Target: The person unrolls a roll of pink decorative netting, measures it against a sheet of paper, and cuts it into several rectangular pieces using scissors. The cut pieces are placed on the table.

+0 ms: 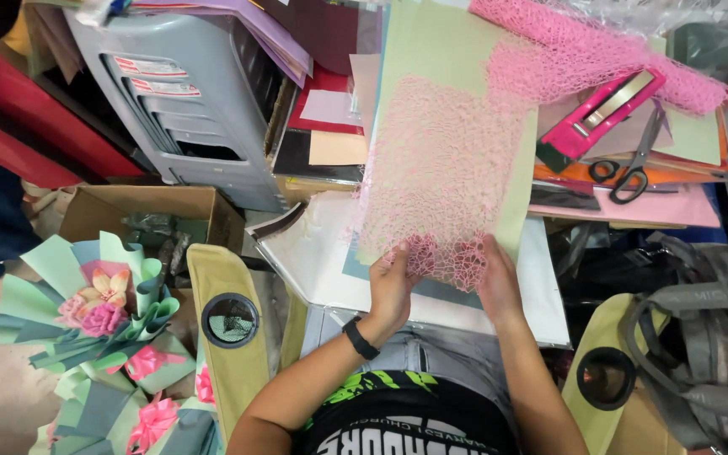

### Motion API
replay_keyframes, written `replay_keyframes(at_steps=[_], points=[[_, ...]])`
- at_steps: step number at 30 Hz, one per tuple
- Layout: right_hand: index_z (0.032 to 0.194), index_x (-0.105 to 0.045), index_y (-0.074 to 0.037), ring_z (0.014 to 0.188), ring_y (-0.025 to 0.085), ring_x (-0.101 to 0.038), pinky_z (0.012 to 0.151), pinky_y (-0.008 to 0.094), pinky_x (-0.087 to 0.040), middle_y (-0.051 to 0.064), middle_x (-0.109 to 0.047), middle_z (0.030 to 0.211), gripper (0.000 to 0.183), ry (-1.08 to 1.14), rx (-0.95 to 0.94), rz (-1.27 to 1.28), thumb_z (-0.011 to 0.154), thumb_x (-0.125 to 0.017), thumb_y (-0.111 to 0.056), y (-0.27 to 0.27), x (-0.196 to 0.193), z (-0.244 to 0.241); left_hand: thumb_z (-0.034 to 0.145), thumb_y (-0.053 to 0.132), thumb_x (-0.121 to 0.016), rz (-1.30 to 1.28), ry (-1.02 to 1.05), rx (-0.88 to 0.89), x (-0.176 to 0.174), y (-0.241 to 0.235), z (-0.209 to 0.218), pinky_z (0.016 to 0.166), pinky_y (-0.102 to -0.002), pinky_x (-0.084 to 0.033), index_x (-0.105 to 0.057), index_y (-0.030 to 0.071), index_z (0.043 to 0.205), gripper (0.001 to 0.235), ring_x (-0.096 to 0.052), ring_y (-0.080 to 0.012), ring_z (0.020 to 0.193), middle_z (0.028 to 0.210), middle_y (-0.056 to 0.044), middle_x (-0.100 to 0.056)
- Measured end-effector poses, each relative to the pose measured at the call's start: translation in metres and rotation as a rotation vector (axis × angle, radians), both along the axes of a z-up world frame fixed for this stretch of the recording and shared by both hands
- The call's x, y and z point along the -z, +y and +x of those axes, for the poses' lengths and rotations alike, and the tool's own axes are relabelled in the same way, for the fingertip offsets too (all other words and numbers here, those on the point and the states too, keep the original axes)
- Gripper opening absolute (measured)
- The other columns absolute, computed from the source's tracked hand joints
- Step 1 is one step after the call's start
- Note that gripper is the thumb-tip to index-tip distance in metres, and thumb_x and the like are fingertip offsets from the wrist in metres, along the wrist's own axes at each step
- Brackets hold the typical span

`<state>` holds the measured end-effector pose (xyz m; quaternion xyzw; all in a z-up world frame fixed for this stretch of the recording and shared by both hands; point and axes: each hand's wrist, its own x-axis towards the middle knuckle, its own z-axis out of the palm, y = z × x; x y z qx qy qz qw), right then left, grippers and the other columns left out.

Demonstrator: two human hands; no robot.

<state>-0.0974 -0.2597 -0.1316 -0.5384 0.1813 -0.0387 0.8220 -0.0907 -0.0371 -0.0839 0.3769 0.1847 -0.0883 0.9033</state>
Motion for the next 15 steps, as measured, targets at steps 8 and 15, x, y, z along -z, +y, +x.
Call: replay_keyframes(at_steps=[8,15], points=[[0.138,-0.075,-0.005,0.112,0.024,-0.082,0.104,0.044,-0.063,0.011,-0.082,0.120,0.038,0.102,0.156,-0.179,0.107,-0.086,-0.023,0.051,-0.077,0.006,0.103,-0.001,-0.082,-0.126,-0.159,0.259,-0.061,-0.001,-0.014,0.118,-0.045,-0.059,-0.068,0.011,0.159,0.059,-0.072,-0.0218,0.136,0.150,-0.006,-0.075],[0.123,-0.080,-0.008,0.098,0.020,-0.078,0.098,0.041,-0.061,0.007,-0.082,0.107,0.029,0.131,0.181,-0.390,0.105,-0.090,-0.028,0.064,-0.091,-0.001,0.119,0.024,-0.066,-0.262,0.130,0.216,-0.013,-0.015,0.019,0.119,-0.044,-0.058,-0.069,0.005,0.155,0.040,-0.073,-0.0265,0.136,0.148,-0.012,-0.076]])
